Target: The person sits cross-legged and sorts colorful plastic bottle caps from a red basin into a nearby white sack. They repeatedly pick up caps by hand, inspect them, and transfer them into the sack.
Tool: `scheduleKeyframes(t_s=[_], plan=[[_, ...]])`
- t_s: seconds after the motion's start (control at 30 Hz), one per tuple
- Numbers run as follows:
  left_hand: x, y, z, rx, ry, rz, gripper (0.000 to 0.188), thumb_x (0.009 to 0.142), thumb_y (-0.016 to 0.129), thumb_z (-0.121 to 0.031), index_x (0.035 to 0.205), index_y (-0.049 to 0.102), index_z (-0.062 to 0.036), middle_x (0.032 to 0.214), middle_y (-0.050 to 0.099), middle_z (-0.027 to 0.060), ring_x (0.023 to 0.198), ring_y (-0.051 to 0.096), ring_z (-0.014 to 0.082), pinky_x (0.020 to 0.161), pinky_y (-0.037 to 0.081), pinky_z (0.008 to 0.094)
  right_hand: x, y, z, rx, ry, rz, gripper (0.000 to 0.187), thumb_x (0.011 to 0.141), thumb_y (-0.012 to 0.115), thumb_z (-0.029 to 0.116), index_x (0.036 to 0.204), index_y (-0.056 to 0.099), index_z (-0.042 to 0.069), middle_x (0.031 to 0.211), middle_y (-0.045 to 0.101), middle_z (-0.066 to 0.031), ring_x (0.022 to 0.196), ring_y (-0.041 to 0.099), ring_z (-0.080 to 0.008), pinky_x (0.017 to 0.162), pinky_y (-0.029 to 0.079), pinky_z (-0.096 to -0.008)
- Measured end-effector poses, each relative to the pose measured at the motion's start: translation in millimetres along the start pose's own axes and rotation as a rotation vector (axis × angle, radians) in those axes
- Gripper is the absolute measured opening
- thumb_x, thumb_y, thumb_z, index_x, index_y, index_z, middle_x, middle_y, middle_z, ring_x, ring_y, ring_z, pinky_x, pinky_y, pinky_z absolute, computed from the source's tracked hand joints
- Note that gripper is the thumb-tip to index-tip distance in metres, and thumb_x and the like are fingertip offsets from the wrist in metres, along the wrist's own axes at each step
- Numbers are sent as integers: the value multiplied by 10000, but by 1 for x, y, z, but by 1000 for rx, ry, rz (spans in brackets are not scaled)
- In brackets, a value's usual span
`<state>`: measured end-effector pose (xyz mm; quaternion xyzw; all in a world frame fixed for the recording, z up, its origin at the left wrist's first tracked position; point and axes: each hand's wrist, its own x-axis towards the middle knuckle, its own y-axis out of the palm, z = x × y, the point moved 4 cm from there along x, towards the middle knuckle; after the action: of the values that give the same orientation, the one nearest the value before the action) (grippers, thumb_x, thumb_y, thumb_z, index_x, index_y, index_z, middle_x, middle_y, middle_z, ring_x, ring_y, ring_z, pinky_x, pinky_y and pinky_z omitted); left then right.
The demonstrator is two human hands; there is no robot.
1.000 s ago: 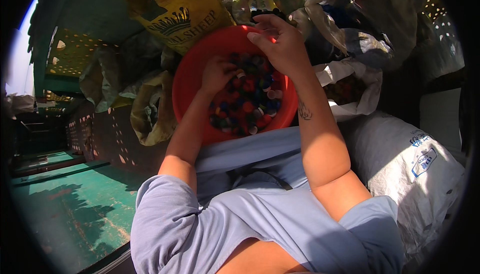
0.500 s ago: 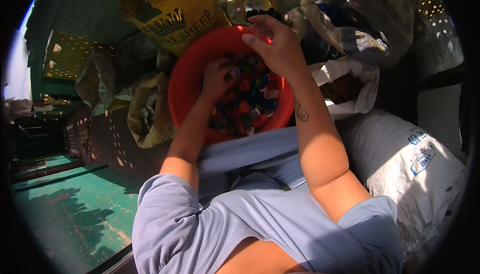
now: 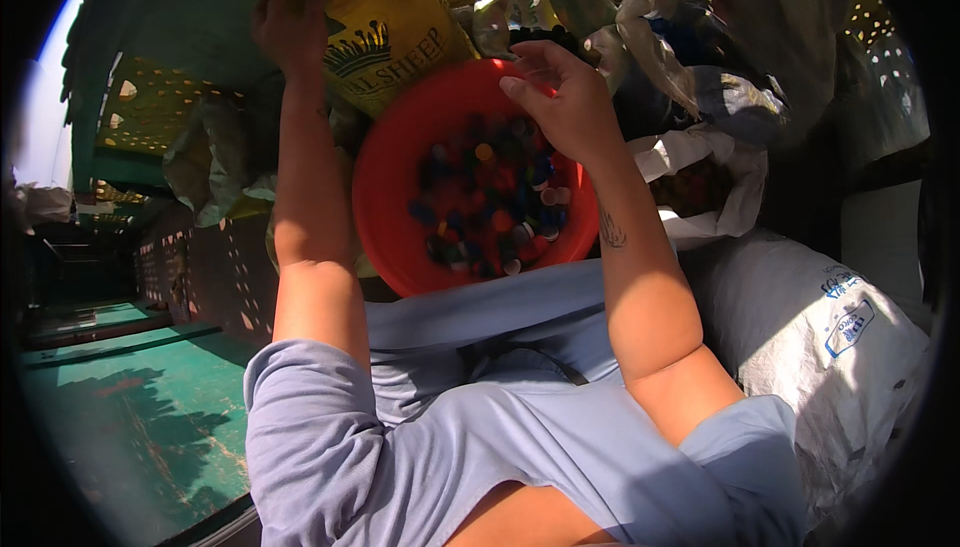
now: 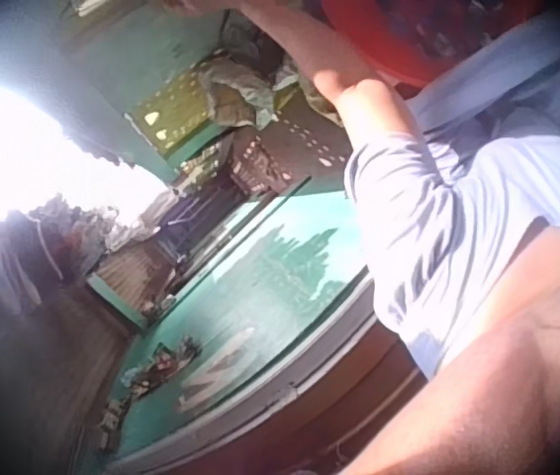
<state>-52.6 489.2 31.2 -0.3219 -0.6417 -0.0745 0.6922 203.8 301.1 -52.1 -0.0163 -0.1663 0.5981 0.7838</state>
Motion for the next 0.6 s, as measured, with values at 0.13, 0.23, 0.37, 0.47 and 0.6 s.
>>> scheduleKeyframes(t_s=[0.13,0.23,0.37,0.47,0.6], plan=[[-105,8,-55,-216,-3,433,400,688,779,-289,1070,712,-191,1080,626,95,1032,554,320,922,438,435,1,-2,-4,-8,29,-9,442,804,734,273,1161,625,37,1014,680,-109,973,649,-204,865,508,-326],[-200,17,-102,-218,111,904,373,698,748,-254,1066,716,-202,1162,552,112,1105,502,332,960,396,472,0,-2,-4,17,43,-9,499,767,737,304,1163,628,20,1046,685,-162,992,663,-264,862,518,-362],[-254,19,-111,-192,125,1083,376,686,742,-245,1059,713,-207,1199,544,102,1117,497,331,965,400,465,-3,-3,-1,-17,23,-7,448,790,740,274,1165,628,56,1024,684,-106,974,654,-212,856,512,-334],[-266,17,-107,-226,112,1097,380,677,744,-246,1049,710,-179,1196,556,104,1117,497,333,968,401,462,-7,-3,3,-1,24,-4,427,798,740,274,1160,631,75,1010,684,-90,967,654,-198,852,511,-322],[-266,16,-108,-237,0,1146,338,684,754,-225,1014,706,-171,1233,561,49,1140,497,314,954,421,441,-10,-7,3,-62,2,-22,438,785,737,297,1148,637,73,1019,683,-113,960,660,-222,847,519,-338]])
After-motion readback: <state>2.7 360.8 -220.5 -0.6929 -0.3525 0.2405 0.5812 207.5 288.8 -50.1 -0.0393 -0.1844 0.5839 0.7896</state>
